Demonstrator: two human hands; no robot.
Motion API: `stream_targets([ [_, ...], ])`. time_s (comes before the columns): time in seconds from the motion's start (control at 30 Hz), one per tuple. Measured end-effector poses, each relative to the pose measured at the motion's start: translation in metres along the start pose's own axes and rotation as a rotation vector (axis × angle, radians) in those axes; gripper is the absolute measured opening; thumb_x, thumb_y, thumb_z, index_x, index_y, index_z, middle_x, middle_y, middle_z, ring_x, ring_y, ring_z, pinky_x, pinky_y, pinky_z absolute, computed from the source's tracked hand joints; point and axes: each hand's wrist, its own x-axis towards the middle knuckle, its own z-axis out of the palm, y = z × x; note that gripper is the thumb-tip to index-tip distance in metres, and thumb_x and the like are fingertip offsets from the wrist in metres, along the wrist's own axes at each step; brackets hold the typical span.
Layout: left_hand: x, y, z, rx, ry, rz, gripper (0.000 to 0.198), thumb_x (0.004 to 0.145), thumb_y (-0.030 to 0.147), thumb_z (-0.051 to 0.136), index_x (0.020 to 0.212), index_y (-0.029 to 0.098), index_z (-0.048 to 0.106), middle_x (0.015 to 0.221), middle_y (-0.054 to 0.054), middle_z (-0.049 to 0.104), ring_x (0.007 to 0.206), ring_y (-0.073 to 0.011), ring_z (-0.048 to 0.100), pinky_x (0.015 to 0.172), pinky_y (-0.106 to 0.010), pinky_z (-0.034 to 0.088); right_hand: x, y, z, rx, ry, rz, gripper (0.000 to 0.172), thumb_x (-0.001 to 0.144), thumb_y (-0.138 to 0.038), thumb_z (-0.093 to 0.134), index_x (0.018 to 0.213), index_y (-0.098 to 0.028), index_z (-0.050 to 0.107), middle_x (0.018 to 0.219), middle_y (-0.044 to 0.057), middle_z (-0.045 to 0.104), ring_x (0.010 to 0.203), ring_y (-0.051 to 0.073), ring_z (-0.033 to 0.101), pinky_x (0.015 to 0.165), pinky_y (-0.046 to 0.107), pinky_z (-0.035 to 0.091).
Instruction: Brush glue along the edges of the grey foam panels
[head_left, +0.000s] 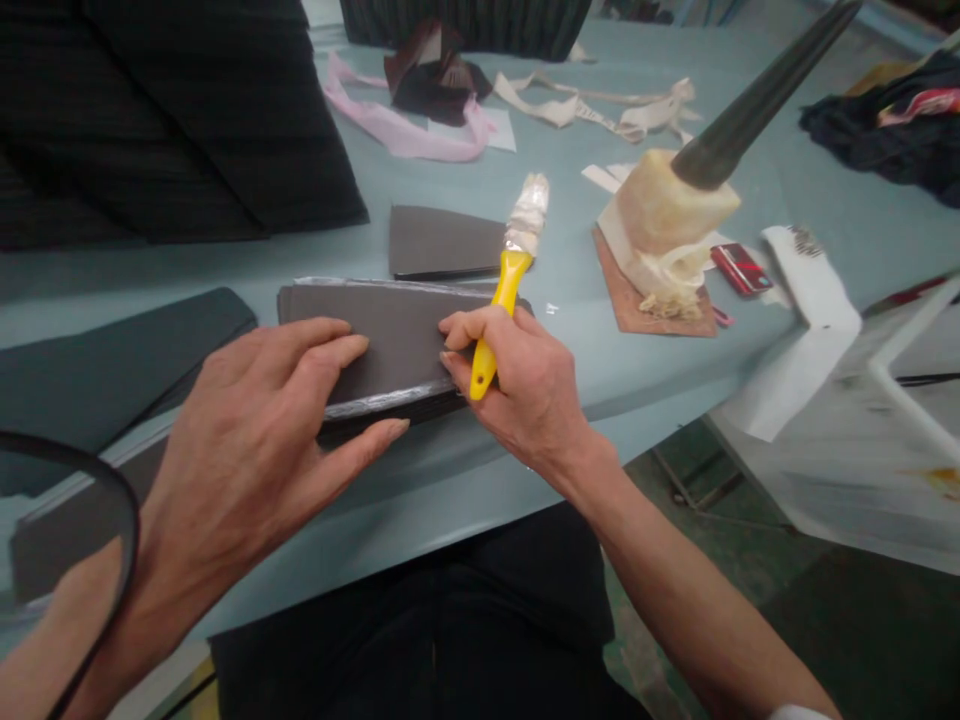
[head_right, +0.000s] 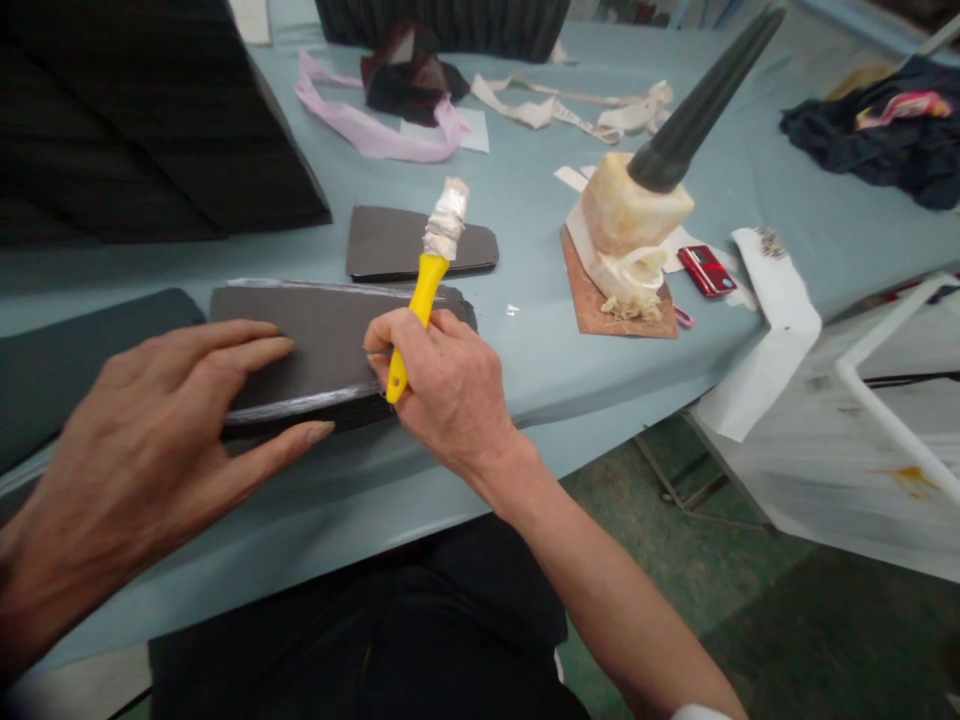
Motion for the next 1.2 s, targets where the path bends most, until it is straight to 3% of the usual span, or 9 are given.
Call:
stream_targets([
  [0.1, -0.006, 0.016, 0.0, 0.014, 0.009, -0.021, 0.058, 0.107, 0.042, 0.053, 0.16, 0.023, 0.042, 0.166, -0.021, 0.053, 0.154, -0.0457, 0.052, 0.125, -0.068, 0.043, -0.002, 0.0, 0.001, 0.029, 0.009, 0.009, 0.014, 0.096, -0.016, 0.067, 0.105, -0.026, 0.065, 0.112, 0.004, 0.083, 0.103, 0.025, 0.075, 0.097, 0.04, 0.06],
  [0.23, -0.012, 0.044, 0.011, 0.018, 0.031, 0.071, 0.074, 0.107, 0.039, 0.053, 0.172, 0.019, 0.025, 0.175, -0.02, 0.045, 0.165, -0.0385, 0.041, 0.133, -0.061, 0.036, -0.004, 0.001, 0.005, 0.035, 0.024, 0.024, 0.012, 0.097, -0.016, 0.063, 0.104, -0.026, 0.065, 0.109, 0.003, 0.083, 0.103, 0.025, 0.075, 0.099, 0.04, 0.06],
  [0.43, -0.011, 0.067, 0.029, -0.021, -0.055, 0.039, 0.083, 0.101, 0.043, 0.063, 0.172, 0.011, 0.032, 0.174, -0.021, 0.045, 0.167, -0.0353, 0.036, 0.138, -0.056, 0.032, -0.007, 0.004, 0.009, 0.059, 0.07, 0.003, 0.016, 0.095, -0.013, 0.061, 0.103, -0.026, 0.065, 0.105, 0.003, 0.083, 0.1, 0.024, 0.076, 0.095, 0.037, 0.06],
  [0.63, -0.02, 0.061, 0.022, 0.045, -0.09, 0.006, 0.077, 0.104, 0.035, 0.059, 0.171, 0.007, 0.033, 0.175, -0.023, 0.039, 0.166, -0.0364, 0.037, 0.136, -0.058, 0.038, -0.006, 0.004, 0.008, 0.055, 0.11, -0.041, 0.014, 0.095, -0.013, 0.061, 0.096, -0.026, 0.065, 0.102, 0.002, 0.084, 0.093, 0.024, 0.075, 0.088, 0.037, 0.059],
  [0.83, -0.048, 0.036, 0.007, 0.125, -0.085, -0.034, 0.093, 0.104, 0.027, 0.059, 0.176, 0.011, 0.002, 0.175, -0.027, 0.037, 0.163, -0.042, 0.039, 0.13, -0.065, 0.044, -0.006, 0.002, 0.007, 0.049, 0.095, -0.032, 0.016, 0.093, -0.011, 0.06, 0.094, -0.026, 0.065, 0.103, 0.002, 0.084, 0.092, 0.022, 0.074, 0.087, 0.035, 0.058],
  [0.93, -0.068, 0.02, 0.001, 0.125, -0.1, -0.125, 0.096, 0.105, 0.029, 0.056, 0.176, 0.018, -0.008, 0.177, -0.027, 0.033, 0.164, -0.0459, 0.037, 0.129, -0.071, 0.043, -0.006, 0.004, 0.007, 0.066, 0.097, -0.036, 0.016, 0.093, -0.01, 0.061, 0.094, -0.026, 0.065, 0.104, 0.002, 0.084, 0.09, 0.022, 0.073, 0.086, 0.035, 0.057],
  [1.03, -0.083, 0.011, -0.006, 0.068, -0.092, -0.26, 0.093, 0.107, 0.038, 0.051, 0.176, 0.034, -0.01, 0.183, -0.016, 0.024, 0.166, -0.0455, 0.031, 0.133, -0.073, 0.037, -0.006, 0.005, 0.007, 0.091, 0.1, -0.053, 0.017, 0.092, -0.009, 0.062, 0.094, -0.025, 0.065, 0.105, 0.002, 0.084, 0.089, 0.021, 0.073, 0.084, 0.035, 0.057],
  [1.1, -0.085, 0.013, -0.011, 0.046, -0.061, -0.31, 0.09, 0.107, 0.042, 0.05, 0.176, 0.038, -0.008, 0.185, -0.01, 0.018, 0.168, -0.0433, 0.027, 0.136, -0.071, 0.033, -0.006, 0.006, 0.007, 0.092, 0.104, -0.063, 0.018, 0.091, -0.008, 0.062, 0.095, -0.025, 0.065, 0.106, 0.002, 0.084, 0.09, 0.022, 0.074, 0.084, 0.035, 0.057],
  [1.2, -0.07, 0.031, -0.012, 0.059, 0.016, -0.255, 0.088, 0.108, 0.04, 0.052, 0.178, 0.028, 0.0, 0.183, -0.015, 0.026, 0.17, -0.0389, 0.026, 0.137, -0.066, 0.034, -0.006, 0.006, 0.007, 0.077, 0.12, -0.073, 0.017, 0.093, -0.008, 0.062, 0.094, -0.025, 0.064, 0.107, 0.002, 0.085, 0.092, 0.021, 0.076, 0.083, 0.034, 0.057],
])
